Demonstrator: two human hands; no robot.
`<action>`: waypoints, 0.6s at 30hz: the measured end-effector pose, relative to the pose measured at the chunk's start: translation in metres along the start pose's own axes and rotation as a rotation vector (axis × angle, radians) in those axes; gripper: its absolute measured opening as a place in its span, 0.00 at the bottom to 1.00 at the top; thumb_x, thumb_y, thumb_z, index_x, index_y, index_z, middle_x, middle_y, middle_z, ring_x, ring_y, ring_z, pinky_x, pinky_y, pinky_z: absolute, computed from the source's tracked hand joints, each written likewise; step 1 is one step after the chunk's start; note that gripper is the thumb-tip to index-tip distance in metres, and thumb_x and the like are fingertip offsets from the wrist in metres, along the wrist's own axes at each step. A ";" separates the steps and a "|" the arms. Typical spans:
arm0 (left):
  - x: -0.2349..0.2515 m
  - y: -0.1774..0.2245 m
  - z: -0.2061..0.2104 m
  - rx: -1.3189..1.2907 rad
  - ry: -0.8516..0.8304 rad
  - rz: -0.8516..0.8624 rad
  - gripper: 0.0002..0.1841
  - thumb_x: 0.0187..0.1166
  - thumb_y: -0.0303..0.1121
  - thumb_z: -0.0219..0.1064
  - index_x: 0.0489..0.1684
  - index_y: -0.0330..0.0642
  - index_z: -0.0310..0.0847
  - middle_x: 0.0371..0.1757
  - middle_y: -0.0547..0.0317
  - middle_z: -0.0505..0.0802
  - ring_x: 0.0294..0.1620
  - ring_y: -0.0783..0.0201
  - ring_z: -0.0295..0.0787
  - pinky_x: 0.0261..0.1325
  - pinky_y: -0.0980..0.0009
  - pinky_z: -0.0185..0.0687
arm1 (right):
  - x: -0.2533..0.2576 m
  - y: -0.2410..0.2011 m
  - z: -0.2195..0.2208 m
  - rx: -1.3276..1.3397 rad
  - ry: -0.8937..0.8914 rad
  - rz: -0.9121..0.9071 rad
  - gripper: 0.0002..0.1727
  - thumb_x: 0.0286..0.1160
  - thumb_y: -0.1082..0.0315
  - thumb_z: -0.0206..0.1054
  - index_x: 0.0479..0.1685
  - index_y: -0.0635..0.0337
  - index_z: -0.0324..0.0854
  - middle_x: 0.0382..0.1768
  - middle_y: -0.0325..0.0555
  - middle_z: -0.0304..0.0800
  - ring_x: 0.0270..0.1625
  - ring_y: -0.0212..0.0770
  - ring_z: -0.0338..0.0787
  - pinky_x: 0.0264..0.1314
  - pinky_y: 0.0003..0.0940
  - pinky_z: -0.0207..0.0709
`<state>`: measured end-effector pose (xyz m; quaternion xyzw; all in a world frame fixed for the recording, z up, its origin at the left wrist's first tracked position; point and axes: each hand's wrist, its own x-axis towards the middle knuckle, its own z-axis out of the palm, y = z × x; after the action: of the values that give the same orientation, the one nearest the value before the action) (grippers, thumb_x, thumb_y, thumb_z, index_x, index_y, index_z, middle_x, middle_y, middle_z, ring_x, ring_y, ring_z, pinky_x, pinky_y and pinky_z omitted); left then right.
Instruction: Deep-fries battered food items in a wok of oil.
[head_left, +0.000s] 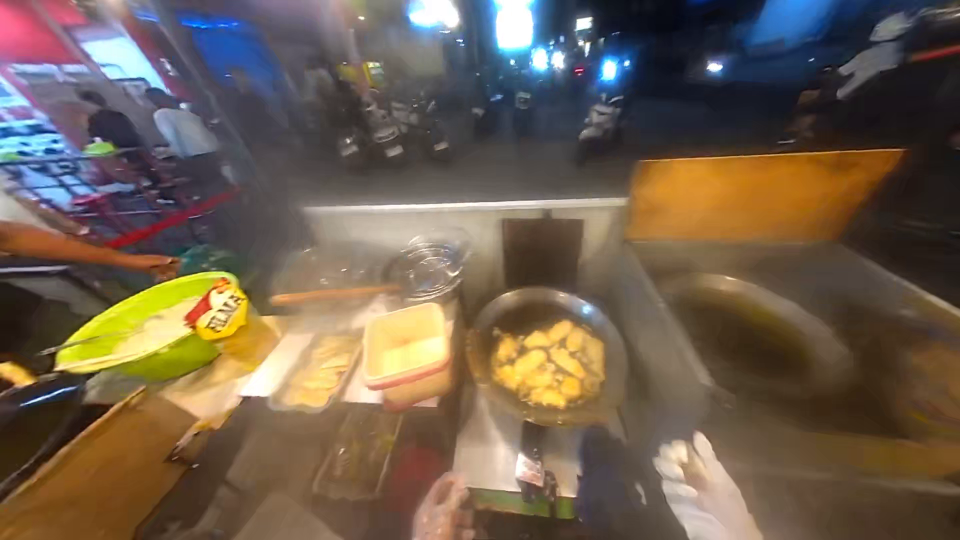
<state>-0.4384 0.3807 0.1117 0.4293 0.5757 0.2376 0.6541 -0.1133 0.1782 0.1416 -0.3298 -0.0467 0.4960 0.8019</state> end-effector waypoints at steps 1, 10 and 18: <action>0.015 -0.006 -0.038 -0.051 0.055 0.022 0.23 0.86 0.35 0.63 0.77 0.37 0.73 0.51 0.42 0.91 0.36 0.55 0.90 0.38 0.57 0.89 | 0.030 0.017 0.027 -0.016 0.009 0.038 0.36 0.90 0.33 0.37 0.32 0.45 0.82 0.26 0.34 0.87 0.21 0.25 0.84 0.17 0.17 0.75; 0.090 0.059 -0.158 -0.235 0.428 0.092 0.18 0.91 0.41 0.59 0.68 0.39 0.81 0.43 0.48 0.92 0.30 0.59 0.89 0.33 0.61 0.88 | 0.218 0.131 0.270 -0.835 -0.452 0.085 0.15 0.91 0.63 0.54 0.53 0.60 0.86 0.42 0.42 0.92 0.42 0.36 0.89 0.49 0.33 0.85; 0.197 0.149 -0.146 0.286 0.529 0.207 0.18 0.84 0.47 0.64 0.62 0.50 0.88 0.50 0.55 0.96 0.52 0.57 0.93 0.60 0.49 0.87 | 0.341 0.269 0.361 -2.076 -0.847 0.136 0.19 0.79 0.56 0.68 0.59 0.60 0.88 0.57 0.58 0.92 0.62 0.57 0.90 0.68 0.62 0.79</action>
<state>-0.5062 0.6584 0.1327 0.4966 0.7065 0.3231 0.3871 -0.2919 0.7124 0.1819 -0.6448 -0.6880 0.3318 0.0294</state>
